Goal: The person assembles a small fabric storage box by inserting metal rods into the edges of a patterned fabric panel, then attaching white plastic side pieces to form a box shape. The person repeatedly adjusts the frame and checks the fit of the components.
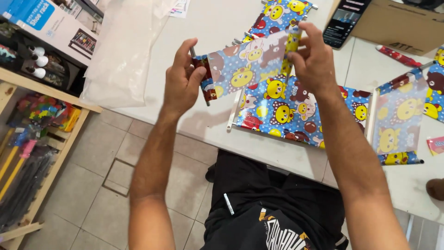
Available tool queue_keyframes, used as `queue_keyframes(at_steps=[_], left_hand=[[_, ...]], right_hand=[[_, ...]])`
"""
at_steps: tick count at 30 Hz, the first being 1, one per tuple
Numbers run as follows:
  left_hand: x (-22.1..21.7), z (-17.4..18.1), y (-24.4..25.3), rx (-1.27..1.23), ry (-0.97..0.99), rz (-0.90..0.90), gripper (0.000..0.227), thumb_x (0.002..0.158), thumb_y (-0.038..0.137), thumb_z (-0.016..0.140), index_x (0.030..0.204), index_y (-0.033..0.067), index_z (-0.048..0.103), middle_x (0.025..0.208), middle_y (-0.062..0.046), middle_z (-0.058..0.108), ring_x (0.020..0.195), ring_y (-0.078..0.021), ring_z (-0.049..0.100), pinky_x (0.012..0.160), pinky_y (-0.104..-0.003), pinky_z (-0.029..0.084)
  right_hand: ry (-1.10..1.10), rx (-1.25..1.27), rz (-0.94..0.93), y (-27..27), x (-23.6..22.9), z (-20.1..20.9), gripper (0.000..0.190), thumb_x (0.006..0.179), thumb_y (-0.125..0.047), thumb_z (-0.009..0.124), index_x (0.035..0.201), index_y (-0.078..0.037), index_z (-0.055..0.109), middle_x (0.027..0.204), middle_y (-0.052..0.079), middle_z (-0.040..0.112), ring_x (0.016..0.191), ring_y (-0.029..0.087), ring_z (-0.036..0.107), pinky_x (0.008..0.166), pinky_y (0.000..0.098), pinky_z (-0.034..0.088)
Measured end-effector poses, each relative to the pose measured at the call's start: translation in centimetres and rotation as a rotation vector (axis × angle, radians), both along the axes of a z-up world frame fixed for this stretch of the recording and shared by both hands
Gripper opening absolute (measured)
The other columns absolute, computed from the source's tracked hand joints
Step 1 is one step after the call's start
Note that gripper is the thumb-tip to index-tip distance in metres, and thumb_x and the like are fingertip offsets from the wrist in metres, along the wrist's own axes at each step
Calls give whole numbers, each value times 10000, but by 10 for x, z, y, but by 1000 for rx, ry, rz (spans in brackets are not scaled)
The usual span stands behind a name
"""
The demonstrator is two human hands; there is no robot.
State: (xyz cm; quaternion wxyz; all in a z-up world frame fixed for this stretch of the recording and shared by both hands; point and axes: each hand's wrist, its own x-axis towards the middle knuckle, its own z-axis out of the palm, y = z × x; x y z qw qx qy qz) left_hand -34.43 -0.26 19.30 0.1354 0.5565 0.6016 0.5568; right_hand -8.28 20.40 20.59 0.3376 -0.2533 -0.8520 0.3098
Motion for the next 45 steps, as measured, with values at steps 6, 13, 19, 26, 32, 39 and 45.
queue_keyframes(at_steps=[6,13,19,26,32,39,45], left_hand=[[23,-41,1,179,51,247,392,1075,202,614,1451,150,517,1018,-75,706,848,-170,692,734,-310,631],[41,-65,-9,253,-22,394,341,1051,177,651,1371,81,580,989,-85,704,818,-160,674,735,-296,620],[46,-80,-3,234,-15,366,342,1068,222,628,1378,94,557,1120,-113,726,929,-211,748,757,-315,668],[48,-83,-8,218,21,350,352,1085,239,605,1398,97,530,1189,-136,710,1020,-238,750,789,-333,684],[55,-87,-7,214,20,357,341,1074,211,622,1384,90,545,1129,-121,723,949,-217,741,764,-315,674],[57,-86,-5,178,-3,365,352,1076,234,614,1394,111,526,1113,-115,725,962,-211,741,754,-312,662],[65,-84,-7,192,14,362,347,1054,174,648,1372,74,554,1147,-128,722,945,-210,739,775,-323,683]], right_hand=[[139,90,58,46,-77,-34,474,1017,120,663,1305,-121,373,1093,331,689,889,453,784,669,540,714],[100,176,86,51,-112,-62,459,1047,10,690,1308,-142,344,1162,264,684,972,396,789,674,455,685],[81,182,86,57,-118,-79,470,1056,2,702,1290,-154,325,1168,259,688,992,398,790,695,444,685],[73,303,123,58,-116,-93,475,1020,54,716,1277,-86,342,1058,244,724,913,397,788,679,421,657],[94,313,151,67,-118,-90,478,1010,89,723,1247,-66,339,1045,259,706,912,399,778,728,439,676],[28,299,141,69,-120,-88,481,1044,35,733,1274,-99,333,1092,253,702,933,400,786,696,439,672],[110,376,169,61,-108,-100,428,1034,56,737,1224,-52,369,977,231,686,839,380,768,679,406,654]])
